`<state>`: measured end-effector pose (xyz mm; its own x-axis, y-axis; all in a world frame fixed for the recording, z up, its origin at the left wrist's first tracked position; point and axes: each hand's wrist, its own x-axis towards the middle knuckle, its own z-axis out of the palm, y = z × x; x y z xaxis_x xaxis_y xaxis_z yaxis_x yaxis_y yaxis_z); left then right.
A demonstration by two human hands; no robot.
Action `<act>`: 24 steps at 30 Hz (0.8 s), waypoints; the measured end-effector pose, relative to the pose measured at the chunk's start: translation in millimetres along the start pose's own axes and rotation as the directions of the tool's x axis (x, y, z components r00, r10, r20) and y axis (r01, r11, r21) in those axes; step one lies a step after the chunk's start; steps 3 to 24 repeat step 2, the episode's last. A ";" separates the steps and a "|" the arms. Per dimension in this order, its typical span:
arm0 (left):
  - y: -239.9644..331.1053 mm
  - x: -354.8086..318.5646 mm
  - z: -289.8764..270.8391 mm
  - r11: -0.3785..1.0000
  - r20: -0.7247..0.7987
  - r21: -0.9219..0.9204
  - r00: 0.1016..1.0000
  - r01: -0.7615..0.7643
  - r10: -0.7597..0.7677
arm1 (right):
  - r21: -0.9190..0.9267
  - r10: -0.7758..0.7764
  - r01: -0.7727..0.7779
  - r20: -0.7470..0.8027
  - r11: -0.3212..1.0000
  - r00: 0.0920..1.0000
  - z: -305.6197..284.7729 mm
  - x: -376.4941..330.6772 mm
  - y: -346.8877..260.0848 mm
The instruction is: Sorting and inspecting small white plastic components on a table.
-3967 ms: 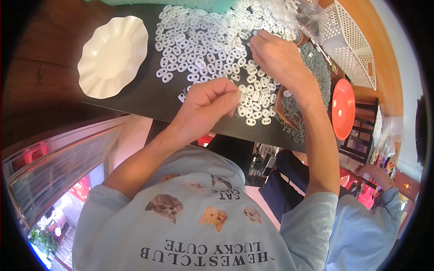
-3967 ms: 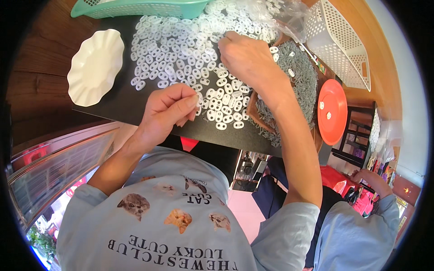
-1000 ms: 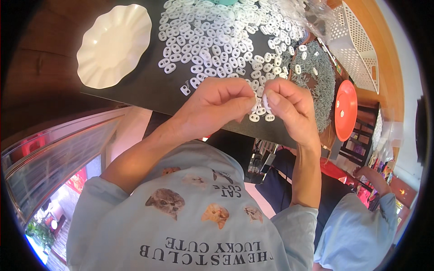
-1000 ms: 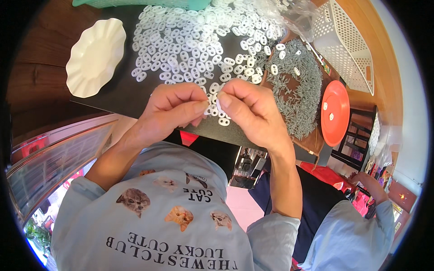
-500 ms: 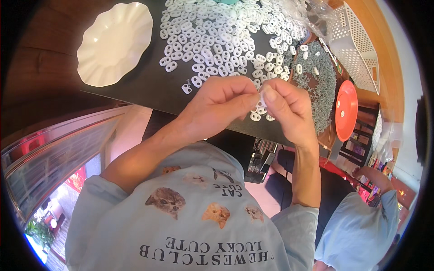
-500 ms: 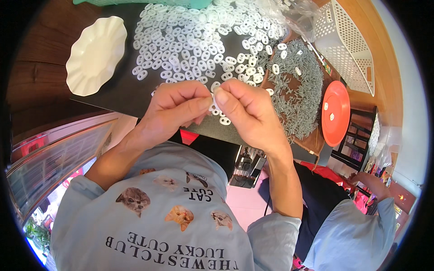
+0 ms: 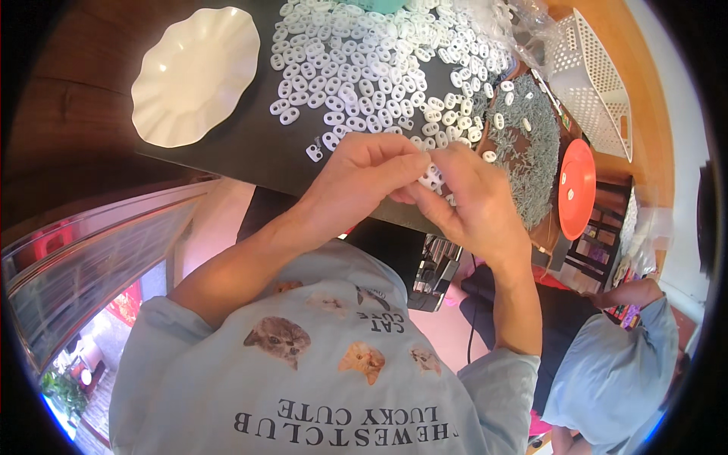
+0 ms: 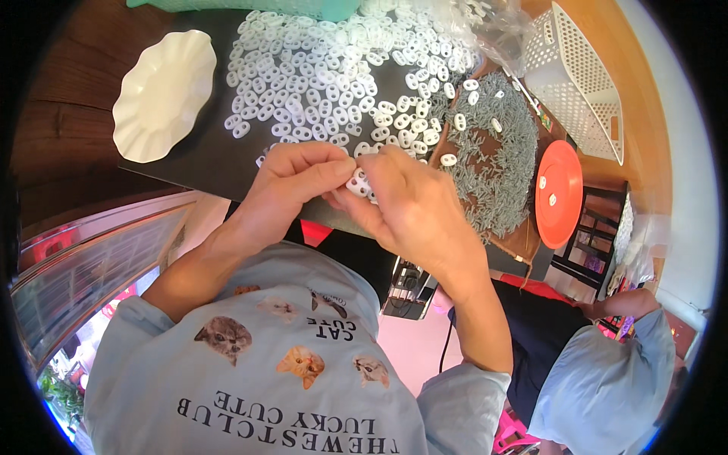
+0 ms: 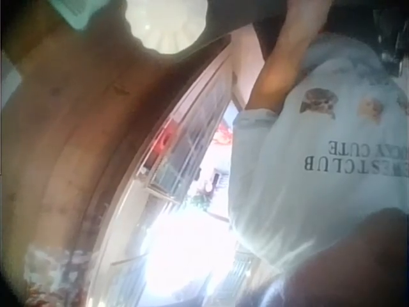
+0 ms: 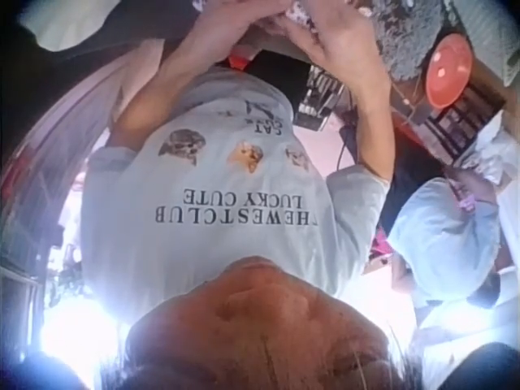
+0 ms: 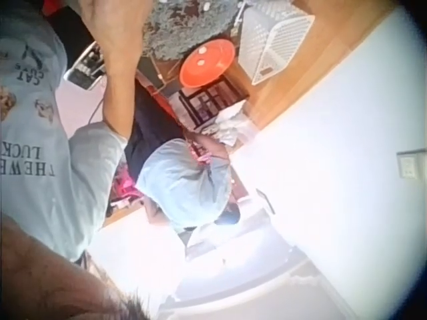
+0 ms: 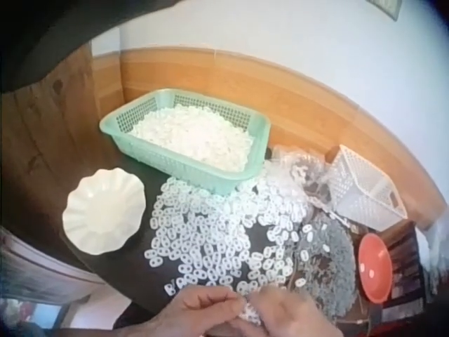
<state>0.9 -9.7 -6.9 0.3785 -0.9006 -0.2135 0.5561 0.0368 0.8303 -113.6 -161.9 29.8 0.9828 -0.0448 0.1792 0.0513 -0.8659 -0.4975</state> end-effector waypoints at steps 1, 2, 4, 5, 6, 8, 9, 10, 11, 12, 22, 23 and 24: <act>-0.3 0.8 0.6 1.000 -0.017 0.015 1.000 0.001 -0.001 | -0.041 0.012 -0.010 0.028 0.999 1.000 -1.2 -0.4 -1.1; -1.3 1.0 2.1 1.000 -0.034 0.030 0.999 0.004 -0.003 | -0.081 0.025 -0.021 0.056 0.996 0.998 -2.4 -1.8 -2.1; -1.3 1.0 2.1 1.000 -0.034 0.030 0.999 0.004 -0.003 | -0.081 0.025 -0.021 0.056 0.996 0.998 -2.4 -1.8 -2.1; -1.3 1.0 2.1 1.000 -0.034 0.030 0.999 0.004 -0.003 | -0.081 0.025 -0.021 0.056 0.996 0.998 -2.4 -1.8 -2.1; -1.3 1.0 2.1 1.000 -0.034 0.030 0.999 0.004 -0.003 | -0.081 0.025 -0.021 0.056 0.996 0.998 -2.4 -1.8 -2.1; -1.3 1.0 2.1 1.000 -0.034 0.030 0.999 0.004 -0.003 | -0.081 0.025 -0.021 0.056 0.996 0.998 -2.4 -1.8 -2.1; -1.3 1.0 2.1 1.000 -0.034 0.030 0.999 0.004 -0.003 | -0.081 0.025 -0.021 0.056 0.996 0.998 -2.4 -1.8 -2.1; -1.3 1.0 2.1 1.000 -0.034 0.030 0.999 0.004 -0.003 | -0.081 0.025 -0.021 0.056 0.996 0.998 -2.4 -1.8 -2.1; -1.3 1.0 2.1 1.000 -0.034 0.030 0.999 0.004 -0.003 | -0.081 0.025 -0.021 0.056 0.996 0.998 -2.4 -1.8 -2.1; -1.3 1.0 2.1 1.000 -0.034 0.030 0.999 0.004 -0.003 | -0.081 0.025 -0.021 0.056 0.996 0.998 -2.4 -1.8 -2.1; -1.3 1.0 2.1 1.000 -0.034 0.030 0.999 0.004 -0.003 | -0.081 0.025 -0.021 0.056 0.996 0.998 -2.4 -1.8 -2.1; -1.3 1.0 2.1 1.000 -0.034 0.030 0.999 0.004 -0.003 | -0.081 0.025 -0.021 0.056 0.996 0.998 -2.4 -1.8 -2.1; -1.3 1.0 2.1 1.000 -0.034 0.030 0.999 0.004 -0.003 | -0.081 0.025 -0.021 0.056 0.996 0.998 -2.4 -1.8 -2.1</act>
